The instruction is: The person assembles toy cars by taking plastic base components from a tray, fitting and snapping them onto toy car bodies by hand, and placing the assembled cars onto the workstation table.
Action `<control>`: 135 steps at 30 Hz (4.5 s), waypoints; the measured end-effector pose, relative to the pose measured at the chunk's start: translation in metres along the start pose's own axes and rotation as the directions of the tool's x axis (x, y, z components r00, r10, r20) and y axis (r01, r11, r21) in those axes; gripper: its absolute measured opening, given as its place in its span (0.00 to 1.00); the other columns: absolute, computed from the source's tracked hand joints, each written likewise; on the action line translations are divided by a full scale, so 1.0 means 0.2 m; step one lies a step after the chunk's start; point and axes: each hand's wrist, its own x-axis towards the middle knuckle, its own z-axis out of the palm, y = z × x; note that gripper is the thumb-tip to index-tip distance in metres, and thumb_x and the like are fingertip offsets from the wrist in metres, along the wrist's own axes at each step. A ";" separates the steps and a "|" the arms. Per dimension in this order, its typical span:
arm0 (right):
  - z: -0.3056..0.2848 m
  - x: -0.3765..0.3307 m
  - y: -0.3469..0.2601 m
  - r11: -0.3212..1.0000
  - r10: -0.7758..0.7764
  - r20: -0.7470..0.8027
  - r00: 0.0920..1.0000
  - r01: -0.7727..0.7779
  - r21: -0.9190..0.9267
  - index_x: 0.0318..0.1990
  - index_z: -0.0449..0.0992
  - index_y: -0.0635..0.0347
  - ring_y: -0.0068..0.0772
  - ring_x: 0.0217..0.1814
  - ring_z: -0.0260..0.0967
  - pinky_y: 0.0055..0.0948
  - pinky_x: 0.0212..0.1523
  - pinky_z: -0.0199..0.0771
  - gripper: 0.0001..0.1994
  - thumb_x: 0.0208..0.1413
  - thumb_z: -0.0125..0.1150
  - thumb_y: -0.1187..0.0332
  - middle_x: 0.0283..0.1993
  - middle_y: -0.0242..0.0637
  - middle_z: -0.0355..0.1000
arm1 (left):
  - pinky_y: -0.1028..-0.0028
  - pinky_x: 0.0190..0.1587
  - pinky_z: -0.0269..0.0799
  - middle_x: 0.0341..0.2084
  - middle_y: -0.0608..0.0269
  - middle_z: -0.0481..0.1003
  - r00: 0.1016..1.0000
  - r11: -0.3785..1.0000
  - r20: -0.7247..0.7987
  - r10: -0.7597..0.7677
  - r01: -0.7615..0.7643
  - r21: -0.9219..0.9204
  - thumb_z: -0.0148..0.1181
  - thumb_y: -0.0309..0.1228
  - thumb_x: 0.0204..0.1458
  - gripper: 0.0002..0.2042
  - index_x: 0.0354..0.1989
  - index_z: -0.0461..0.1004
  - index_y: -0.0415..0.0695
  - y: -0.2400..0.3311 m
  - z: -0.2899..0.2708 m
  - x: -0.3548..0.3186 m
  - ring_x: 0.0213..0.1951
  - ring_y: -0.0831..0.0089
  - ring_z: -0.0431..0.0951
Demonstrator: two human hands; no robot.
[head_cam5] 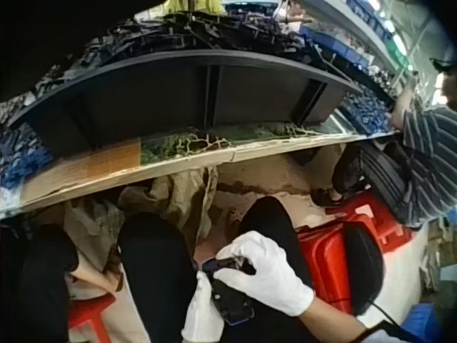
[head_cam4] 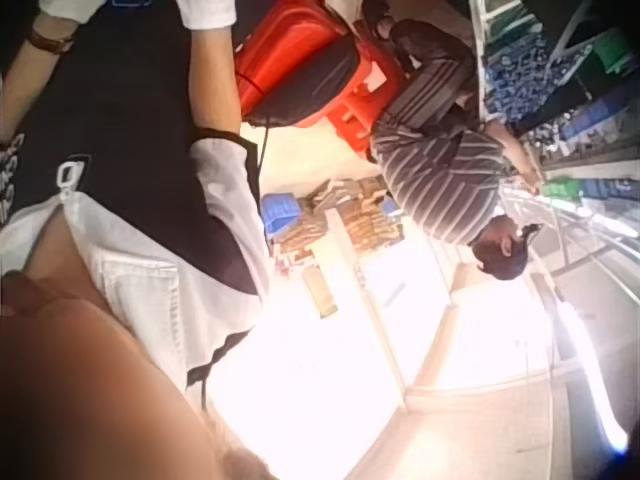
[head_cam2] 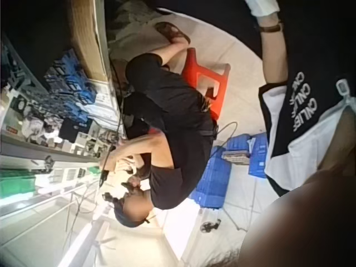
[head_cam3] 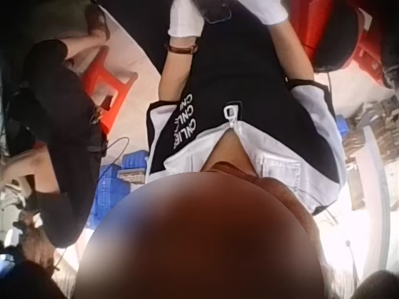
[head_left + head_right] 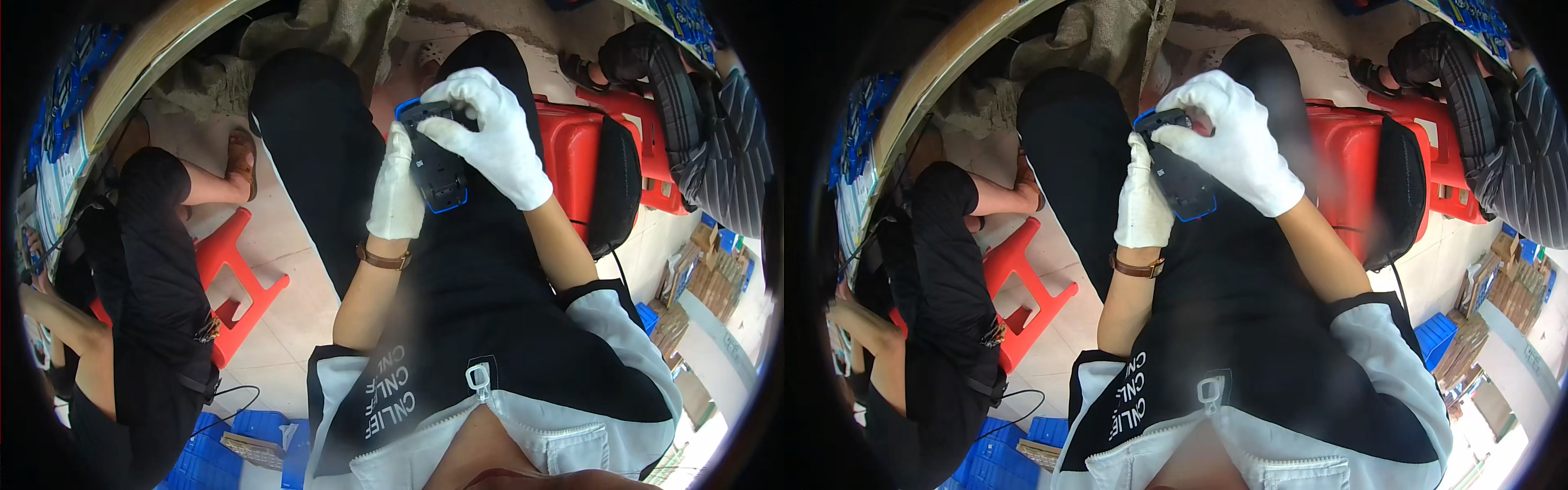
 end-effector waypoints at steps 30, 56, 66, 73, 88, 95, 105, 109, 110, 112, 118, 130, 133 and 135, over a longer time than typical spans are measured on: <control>0.06 -0.18 -0.10 0.901 -0.017 0.050 0.999 0.037 -0.432 0.54 0.72 0.58 0.41 0.41 0.75 0.35 0.39 0.78 0.32 0.41 0.77 0.57 0.43 0.38 0.75 | 0.67 0.60 0.70 0.54 0.63 0.73 0.987 0.985 -0.036 0.159 -0.161 -0.069 0.44 0.61 0.62 0.32 0.62 0.65 0.47 -0.07 -0.06 0.09 0.54 0.70 0.74; 0.14 -0.17 -0.09 0.851 -0.019 0.030 0.999 0.032 -0.524 0.49 0.72 0.61 0.41 0.37 0.74 0.35 0.35 0.78 0.29 0.41 0.75 0.57 0.39 0.40 0.72 | 0.66 0.59 0.71 0.58 0.58 0.69 0.896 0.892 0.036 0.442 -0.443 0.087 0.51 0.61 0.59 0.37 0.65 0.62 0.44 -0.12 -0.08 0.12 0.54 0.67 0.74; 0.00 -0.18 -0.05 0.978 0.098 -0.061 0.993 -0.084 0.192 0.45 0.76 0.62 0.31 0.34 0.76 0.27 0.37 0.77 0.12 0.54 0.67 0.74 0.39 0.39 0.76 | 0.57 0.48 0.76 0.44 0.60 0.77 0.977 0.965 -0.011 0.211 -0.210 -0.158 0.42 0.77 0.46 0.46 0.54 0.70 0.43 0.03 -0.08 0.10 0.44 0.61 0.78; 0.01 -0.30 -0.08 0.976 -0.194 -0.019 0.981 0.191 -0.107 0.41 0.73 0.61 0.28 0.34 0.73 0.27 0.34 0.75 0.14 0.47 0.71 0.79 0.40 0.39 0.75 | 0.58 0.44 0.76 0.43 0.58 0.75 0.972 0.940 0.048 0.230 -0.209 -0.269 0.44 0.76 0.46 0.46 0.54 0.69 0.43 0.02 -0.09 0.10 0.41 0.61 0.76; 0.09 -0.34 -0.11 0.716 0.423 0.306 0.853 -0.521 0.465 0.62 0.64 0.68 0.26 0.47 0.74 0.26 0.45 0.76 0.31 0.55 0.68 0.64 0.49 0.42 0.72 | 0.62 0.50 0.75 0.46 0.53 0.74 0.924 0.923 0.096 0.370 -0.353 -0.154 0.42 0.57 0.64 0.30 0.55 0.68 0.39 0.00 -0.09 0.03 0.45 0.63 0.77; 0.08 -0.33 -0.08 0.470 0.428 0.384 0.818 -0.564 0.679 0.63 0.65 0.70 0.23 0.50 0.69 0.24 0.49 0.74 0.26 0.60 0.62 0.68 0.52 0.37 0.71 | 0.57 0.60 0.71 0.51 0.50 0.74 0.892 0.886 -0.043 0.450 -0.452 -0.105 0.47 0.57 0.63 0.32 0.60 0.66 0.39 -0.01 0.01 0.02 0.53 0.57 0.76; 0.06 -0.29 -0.09 0.654 0.430 0.286 0.856 -0.514 0.555 0.59 0.68 0.71 0.20 0.41 0.71 0.21 0.44 0.74 0.26 0.58 0.64 0.63 0.46 0.38 0.74 | 0.56 0.54 0.77 0.53 0.52 0.71 0.896 0.889 0.063 0.439 -0.423 -0.173 0.56 0.45 0.63 0.24 0.58 0.64 0.41 0.01 0.00 0.00 0.53 0.57 0.76; -0.02 -0.23 -0.10 0.688 0.404 0.309 0.861 -0.509 0.517 0.57 0.71 0.69 0.23 0.35 0.72 0.23 0.38 0.74 0.25 0.61 0.58 0.56 0.40 0.38 0.75 | 0.50 0.63 0.65 0.53 0.48 0.74 0.896 0.887 -0.011 0.444 -0.441 -0.135 0.51 0.70 0.50 0.44 0.62 0.65 0.42 0.03 0.06 -0.03 0.58 0.50 0.72; -0.03 -0.21 -0.09 0.779 0.365 0.277 0.889 -0.455 0.432 0.56 0.71 0.67 0.31 0.39 0.74 0.30 0.42 0.76 0.24 0.58 0.63 0.59 0.44 0.42 0.75 | 0.49 0.64 0.64 0.53 0.48 0.73 0.914 0.893 0.033 0.404 -0.385 -0.234 0.51 0.72 0.47 0.46 0.62 0.65 0.43 0.04 0.03 -0.01 0.59 0.49 0.71; 0.03 -0.22 -0.04 0.959 0.173 0.019 0.985 -0.173 0.225 0.55 0.72 0.64 0.36 0.43 0.74 0.33 0.44 0.76 0.25 0.54 0.67 0.59 0.47 0.42 0.73 | 0.50 0.63 0.64 0.50 0.49 0.74 0.927 0.900 0.026 0.375 -0.357 -0.248 0.51 0.76 0.40 0.50 0.62 0.65 0.44 0.05 0.03 0.02 0.57 0.48 0.71; 0.08 -0.18 -0.09 0.881 -0.247 -0.035 0.968 0.209 -0.424 0.53 0.71 0.53 0.43 0.46 0.71 0.36 0.43 0.75 0.33 0.36 0.78 0.59 0.46 0.38 0.70 | 0.56 0.60 0.67 0.46 0.51 0.75 0.908 0.878 -0.074 0.412 -0.417 -0.235 0.49 0.79 0.40 0.50 0.58 0.67 0.44 -0.01 0.01 0.06 0.51 0.55 0.73; 0.10 -0.19 -0.08 0.967 -0.240 -0.090 0.967 0.231 -0.105 0.42 0.68 0.60 0.45 0.44 0.72 0.37 0.44 0.75 0.29 0.30 0.77 0.64 0.42 0.42 0.72 | 0.63 0.56 0.73 0.44 0.62 0.73 0.879 0.884 0.268 0.395 -0.283 -0.372 0.64 0.75 0.21 0.54 0.55 0.66 0.45 -0.04 -0.05 0.06 0.50 0.66 0.74; 0.08 -0.20 -0.08 0.971 -0.225 -0.063 0.972 0.218 -0.100 0.42 0.68 0.61 0.45 0.41 0.72 0.35 0.42 0.75 0.28 0.30 0.75 0.65 0.42 0.44 0.73 | 0.62 0.56 0.73 0.45 0.63 0.73 0.894 0.903 0.250 0.372 -0.285 -0.321 0.64 0.75 0.23 0.53 0.55 0.66 0.44 -0.02 -0.05 0.05 0.50 0.66 0.74; 0.08 -0.19 -0.07 0.959 -0.267 -0.083 0.960 0.257 -0.117 0.42 0.68 0.62 0.44 0.40 0.72 0.34 0.42 0.75 0.26 0.32 0.73 0.68 0.42 0.44 0.73 | 0.61 0.56 0.73 0.45 0.63 0.73 0.908 0.922 0.203 0.366 -0.325 -0.210 0.63 0.75 0.26 0.52 0.55 0.66 0.44 -0.01 -0.04 0.03 0.49 0.66 0.74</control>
